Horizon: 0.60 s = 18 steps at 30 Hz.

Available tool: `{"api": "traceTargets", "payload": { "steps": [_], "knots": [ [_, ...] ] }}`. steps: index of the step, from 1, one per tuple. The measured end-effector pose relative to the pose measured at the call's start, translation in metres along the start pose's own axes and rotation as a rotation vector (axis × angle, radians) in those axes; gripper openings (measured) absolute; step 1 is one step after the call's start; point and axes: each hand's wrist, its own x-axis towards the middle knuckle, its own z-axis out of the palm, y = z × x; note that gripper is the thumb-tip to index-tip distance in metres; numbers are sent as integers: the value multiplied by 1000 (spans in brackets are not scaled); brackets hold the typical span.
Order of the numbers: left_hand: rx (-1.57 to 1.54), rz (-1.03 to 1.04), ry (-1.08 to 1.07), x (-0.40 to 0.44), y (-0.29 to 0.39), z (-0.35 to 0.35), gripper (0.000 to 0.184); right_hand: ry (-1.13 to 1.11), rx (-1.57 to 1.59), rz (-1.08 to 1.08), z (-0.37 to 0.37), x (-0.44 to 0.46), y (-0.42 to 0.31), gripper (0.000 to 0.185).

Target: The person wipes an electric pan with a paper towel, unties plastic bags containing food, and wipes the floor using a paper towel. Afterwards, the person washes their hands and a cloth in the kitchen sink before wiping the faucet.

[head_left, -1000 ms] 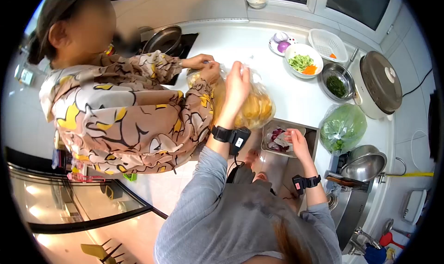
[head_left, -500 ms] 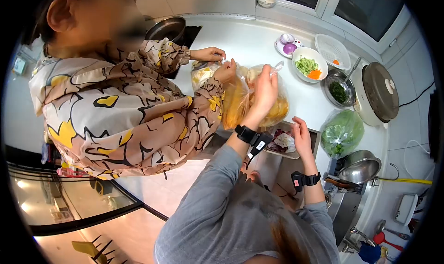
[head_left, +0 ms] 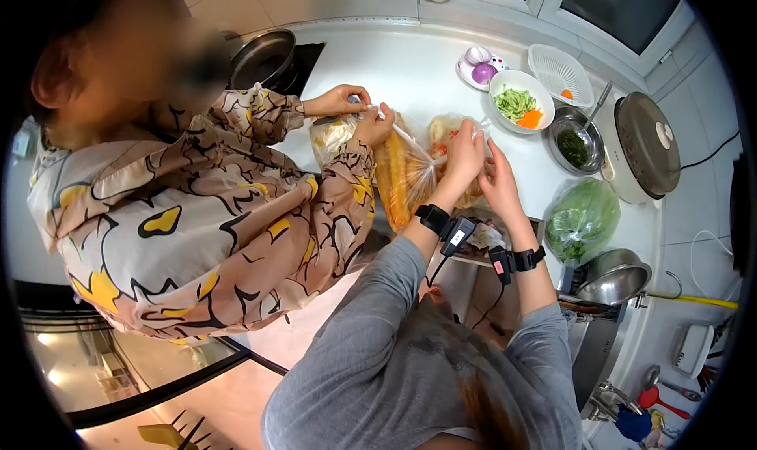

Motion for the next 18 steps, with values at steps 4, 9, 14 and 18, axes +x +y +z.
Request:
{"api": "traceTargets", "payload": {
  "steps": [4, 9, 14, 18],
  "knots": [
    [47, 2, -27, 2, -4, -2, 19, 54, -248, -59, 9, 22, -3, 54],
    [176, 59, -141, -7, -13, -13, 19, 25, -361, -40, 11, 37, 12, 46],
    [224, 291, -82, -13, -32, -28, 27, 50, -384, -77, 16, 41, 21, 24],
    [545, 187, 116, -41, -22, -53, 31, 115, -330, -83, 11, 40, 16, 14]
  ]
}}
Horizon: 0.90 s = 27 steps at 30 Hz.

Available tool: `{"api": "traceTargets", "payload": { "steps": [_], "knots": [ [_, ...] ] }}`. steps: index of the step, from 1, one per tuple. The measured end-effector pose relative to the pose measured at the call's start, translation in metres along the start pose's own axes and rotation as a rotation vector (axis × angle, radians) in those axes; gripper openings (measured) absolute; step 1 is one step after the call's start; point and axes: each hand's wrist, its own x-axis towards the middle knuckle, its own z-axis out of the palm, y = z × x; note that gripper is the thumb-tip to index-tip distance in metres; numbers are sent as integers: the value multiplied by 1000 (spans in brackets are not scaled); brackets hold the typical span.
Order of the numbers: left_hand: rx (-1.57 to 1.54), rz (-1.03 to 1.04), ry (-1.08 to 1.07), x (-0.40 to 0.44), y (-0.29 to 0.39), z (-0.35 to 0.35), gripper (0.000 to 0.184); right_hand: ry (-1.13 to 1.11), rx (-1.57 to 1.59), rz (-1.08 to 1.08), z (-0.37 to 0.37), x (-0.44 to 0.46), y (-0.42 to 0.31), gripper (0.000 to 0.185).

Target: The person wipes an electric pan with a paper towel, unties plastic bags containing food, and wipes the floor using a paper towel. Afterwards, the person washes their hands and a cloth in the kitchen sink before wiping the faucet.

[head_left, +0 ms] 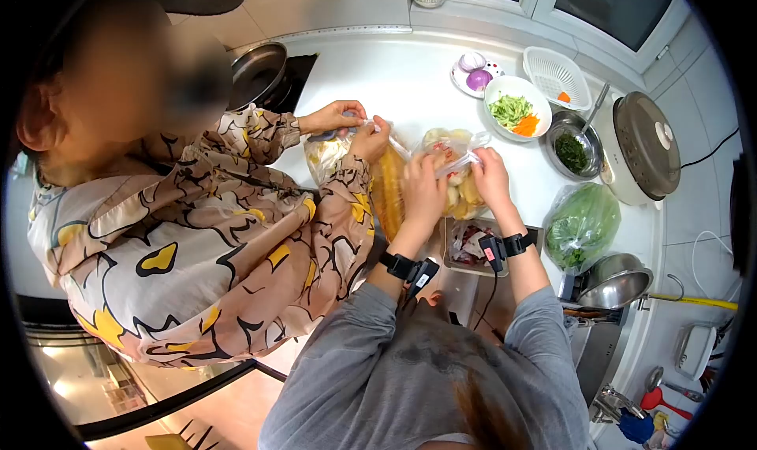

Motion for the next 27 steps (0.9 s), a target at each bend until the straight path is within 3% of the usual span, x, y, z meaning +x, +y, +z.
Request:
{"api": "traceTargets", "payload": {
  "steps": [1, 3, 7, 9, 13, 15, 23, 27],
  "knots": [
    [2, -4, -6, -7, -9, 1, 31, -4, 2, 6, 0, -1, -2, 14],
    [340, -18, -3, -18, -26, 6, 35, 42, 125, 21, -1, 1, -7, 14],
    [329, -5, -50, -10, -45, 14, 19, 59, 139, -40, 2, 4, -5, 16],
    [134, -64, -15, -5, -39, 11, 10, 43, 204, 41, 1, 5, -2, 17],
    [-15, -103, 62, 0, -20, -1, 10, -2, 340, 202, -8, 6, -5, 19],
    [-191, -96, 156, 2, -24, 3, 9, -17, 351, 201, -6, 1, -2, 19],
    [-122, -141, 165, -7, -33, -1, 10, -33, 236, 144, 4, -4, -5, 18],
    [-272, -196, 208, -8, -31, -16, 8, -7, 300, 68, 6, -11, -22, 18]
  ]
}}
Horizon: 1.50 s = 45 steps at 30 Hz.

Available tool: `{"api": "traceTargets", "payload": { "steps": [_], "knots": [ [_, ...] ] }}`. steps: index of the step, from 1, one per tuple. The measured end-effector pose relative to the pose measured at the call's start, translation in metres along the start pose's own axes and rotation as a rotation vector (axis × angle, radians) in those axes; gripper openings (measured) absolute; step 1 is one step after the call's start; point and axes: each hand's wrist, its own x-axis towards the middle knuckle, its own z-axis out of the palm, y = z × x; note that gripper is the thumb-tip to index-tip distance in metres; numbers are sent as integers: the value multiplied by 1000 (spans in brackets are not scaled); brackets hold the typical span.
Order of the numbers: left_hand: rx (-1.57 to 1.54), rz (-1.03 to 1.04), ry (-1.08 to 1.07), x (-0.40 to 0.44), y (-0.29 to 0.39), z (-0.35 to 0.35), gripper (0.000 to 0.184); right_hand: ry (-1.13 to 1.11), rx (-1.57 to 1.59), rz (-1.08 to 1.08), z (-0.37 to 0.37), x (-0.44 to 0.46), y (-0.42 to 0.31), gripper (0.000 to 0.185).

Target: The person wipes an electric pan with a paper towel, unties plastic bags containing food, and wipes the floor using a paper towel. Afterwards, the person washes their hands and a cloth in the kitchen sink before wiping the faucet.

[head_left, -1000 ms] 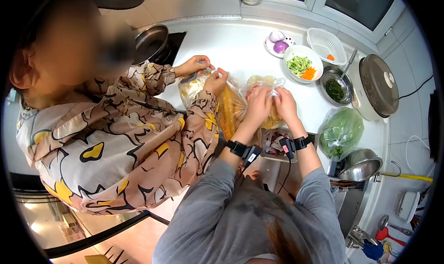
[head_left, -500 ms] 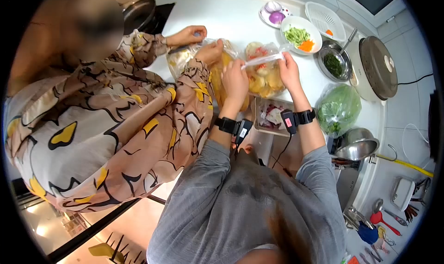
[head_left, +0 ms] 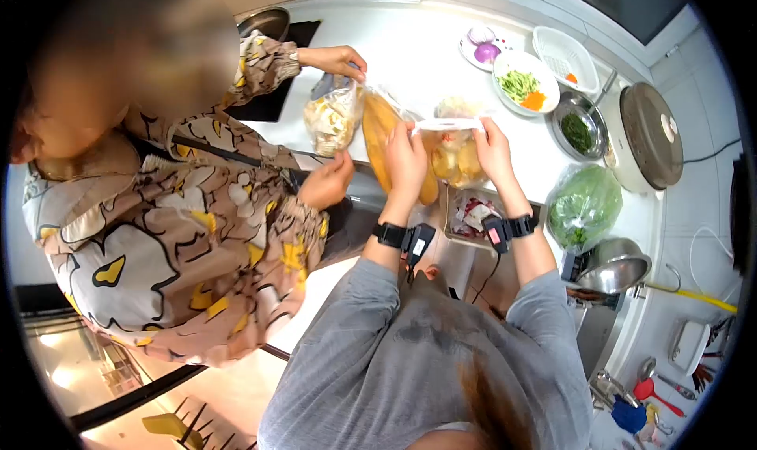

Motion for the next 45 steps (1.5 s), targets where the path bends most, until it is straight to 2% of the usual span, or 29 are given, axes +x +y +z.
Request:
{"api": "traceTargets", "payload": {
  "steps": [2, 4, 9, 11, 16, 21, 26, 30, 36, 39, 42, 45],
  "knots": [
    [-38, -34, 44, 1, 3, -12, 8, -67, 52, 35, 1, -13, -18, 18],
    [-205, -91, 67, 4, 7, -24, 9, -92, 91, 1, 5, -17, -28, 17],
    [-133, -85, -30, 8, 18, -53, 11, -177, 395, 26, 14, -16, -45, 13],
    [-41, 1, -33, 11, 7, -63, 11, -203, 398, 19, 24, -14, -51, 12],
    [-13, -66, -49, 24, -31, -78, 11, -316, 409, 32, 56, 4, -67, 15],
    [-201, -113, 12, 61, -77, -72, 8, -310, 366, 21, 97, 42, -61, 15],
    [-237, -125, -14, 101, -119, -88, 10, -319, 255, 41, 146, 75, -53, 16],
    [-393, -227, -32, 114, -153, -108, 8, -328, 350, 7, 198, 91, -51, 14],
    [-424, -356, 140, 141, -201, -145, 8, -468, 363, -39, 284, 119, -54, 14],
    [-295, -307, 248, 152, -208, -97, 8, -558, 412, -78, 278, 154, -14, 13],
    [-226, -322, 378, 157, -205, -85, 8, -709, 518, -87, 287, 175, -4, 14],
    [-124, -322, 489, 165, -185, -69, 6, -769, 550, -196, 279, 194, 3, 14]
  ]
}}
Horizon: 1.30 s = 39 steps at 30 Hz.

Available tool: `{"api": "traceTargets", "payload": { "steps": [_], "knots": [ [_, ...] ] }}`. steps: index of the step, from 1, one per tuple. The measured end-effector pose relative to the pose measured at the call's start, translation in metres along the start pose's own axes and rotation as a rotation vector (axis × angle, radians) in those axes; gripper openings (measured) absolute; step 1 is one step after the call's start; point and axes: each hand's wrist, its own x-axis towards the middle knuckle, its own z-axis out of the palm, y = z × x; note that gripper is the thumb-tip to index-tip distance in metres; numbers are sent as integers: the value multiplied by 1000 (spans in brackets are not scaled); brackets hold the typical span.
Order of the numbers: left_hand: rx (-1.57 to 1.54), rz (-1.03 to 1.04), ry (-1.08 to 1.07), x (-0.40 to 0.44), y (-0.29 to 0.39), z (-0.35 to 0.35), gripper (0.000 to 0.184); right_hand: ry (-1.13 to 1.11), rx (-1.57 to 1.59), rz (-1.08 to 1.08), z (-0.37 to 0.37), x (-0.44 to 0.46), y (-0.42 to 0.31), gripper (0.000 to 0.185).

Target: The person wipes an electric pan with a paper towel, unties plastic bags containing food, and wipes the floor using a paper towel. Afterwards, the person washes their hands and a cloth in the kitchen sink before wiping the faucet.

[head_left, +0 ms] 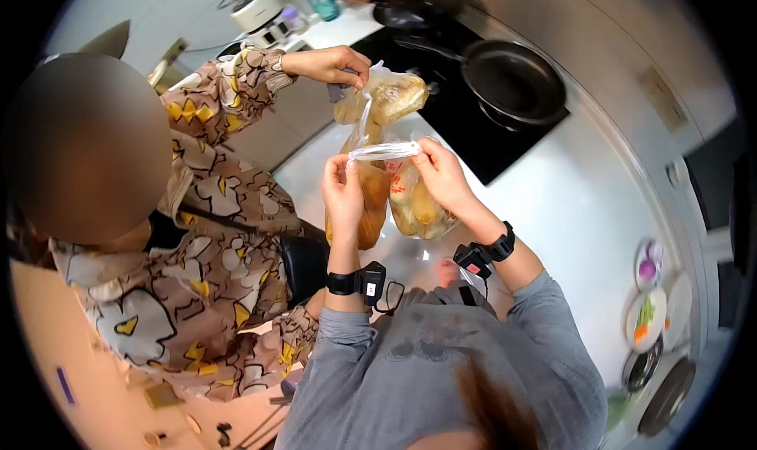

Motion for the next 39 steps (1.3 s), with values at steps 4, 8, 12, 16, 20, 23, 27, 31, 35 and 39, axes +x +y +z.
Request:
{"api": "traceTargets", "payload": {
  "steps": [4, 8, 12, 16, 20, 23, 27, 31, 35, 39],
  "knots": [
    [157, 24, 65, 0, 10, -7, 6, -15, 4, 18, 7, -4, 0, 13],
    [156, -35, 30, 17, 2, -12, 7, 25, -76, 131, 13, 0, -17, 14],
    [130, -50, 80, 38, -9, -11, 9, 17, -9, 157, 35, 16, 23, 17],
    [69, -10, 79, 67, -18, -19, 8, 34, -80, 192, 51, 38, 30, 16],
    [62, -30, 106, 92, -11, -33, 7, 29, -91, 187, 67, 60, 25, 15],
    [18, -62, 149, 101, -10, -45, 6, 8, -88, 197, 71, 73, 7, 15],
    [109, -40, 313, 127, 3, -47, 8, 6, -69, 155, 62, 115, -12, 16],
    [21, 14, 363, 174, -12, -37, 10, -69, 44, 82, 71, 181, 29, 15],
    [26, -43, 398, 220, -54, -30, 11, -129, 101, 144, 94, 230, 69, 17],
    [2, -113, 476, 220, -104, -19, 12, -91, 46, 209, 106, 237, 109, 18]
  ]
}}
